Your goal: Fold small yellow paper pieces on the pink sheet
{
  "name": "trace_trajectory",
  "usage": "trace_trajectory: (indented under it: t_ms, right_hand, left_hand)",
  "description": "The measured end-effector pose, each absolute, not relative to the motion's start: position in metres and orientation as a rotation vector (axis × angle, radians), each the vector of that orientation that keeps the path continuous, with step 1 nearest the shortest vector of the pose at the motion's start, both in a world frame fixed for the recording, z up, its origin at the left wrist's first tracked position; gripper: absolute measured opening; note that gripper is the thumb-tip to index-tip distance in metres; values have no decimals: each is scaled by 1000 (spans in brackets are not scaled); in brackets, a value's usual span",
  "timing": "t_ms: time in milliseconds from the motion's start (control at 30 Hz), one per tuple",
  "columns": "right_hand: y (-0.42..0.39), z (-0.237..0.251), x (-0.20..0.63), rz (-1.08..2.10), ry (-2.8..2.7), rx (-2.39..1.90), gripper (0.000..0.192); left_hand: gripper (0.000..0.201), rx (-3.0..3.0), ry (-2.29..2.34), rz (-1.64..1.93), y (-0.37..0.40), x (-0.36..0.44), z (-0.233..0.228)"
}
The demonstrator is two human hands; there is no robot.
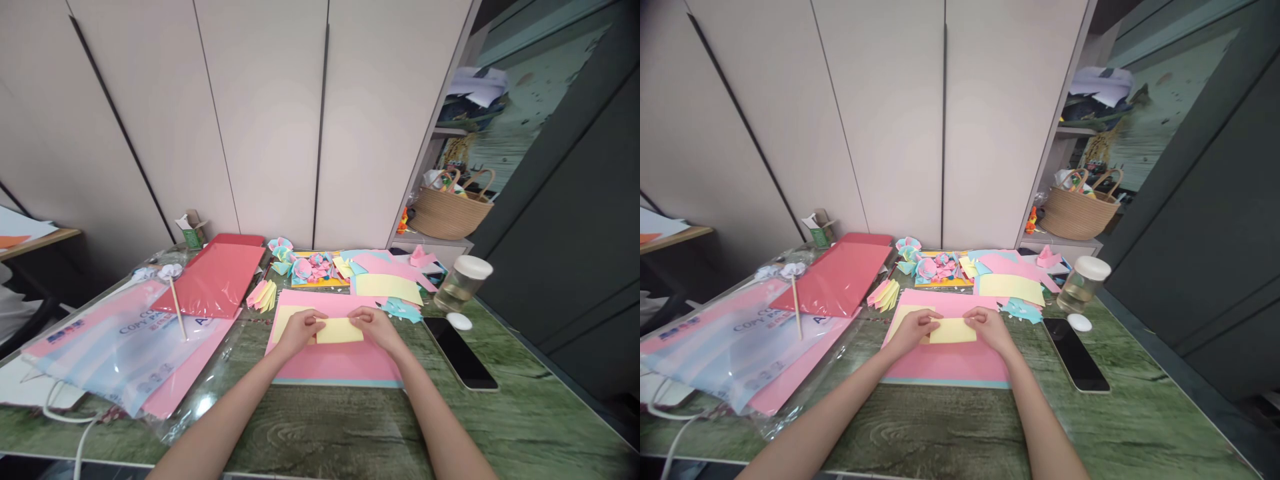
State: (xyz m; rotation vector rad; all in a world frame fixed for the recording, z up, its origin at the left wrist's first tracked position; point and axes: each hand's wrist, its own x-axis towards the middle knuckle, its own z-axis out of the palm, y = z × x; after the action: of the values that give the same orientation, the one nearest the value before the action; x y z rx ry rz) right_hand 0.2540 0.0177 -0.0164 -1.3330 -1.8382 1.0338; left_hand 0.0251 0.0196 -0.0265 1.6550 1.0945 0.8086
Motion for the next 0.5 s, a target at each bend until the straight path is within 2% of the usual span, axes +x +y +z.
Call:
trace_trajectory:
  t_ms: [233, 500]
  right_hand:
    - [16, -15, 254, 944, -1958, -1393, 30]
    - [12, -18, 250, 677, -2173, -1503, 30]
  left_hand:
    - [29, 1721, 1169, 741, 19, 26, -32]
    - [29, 1909, 1309, 700, 21, 31, -31]
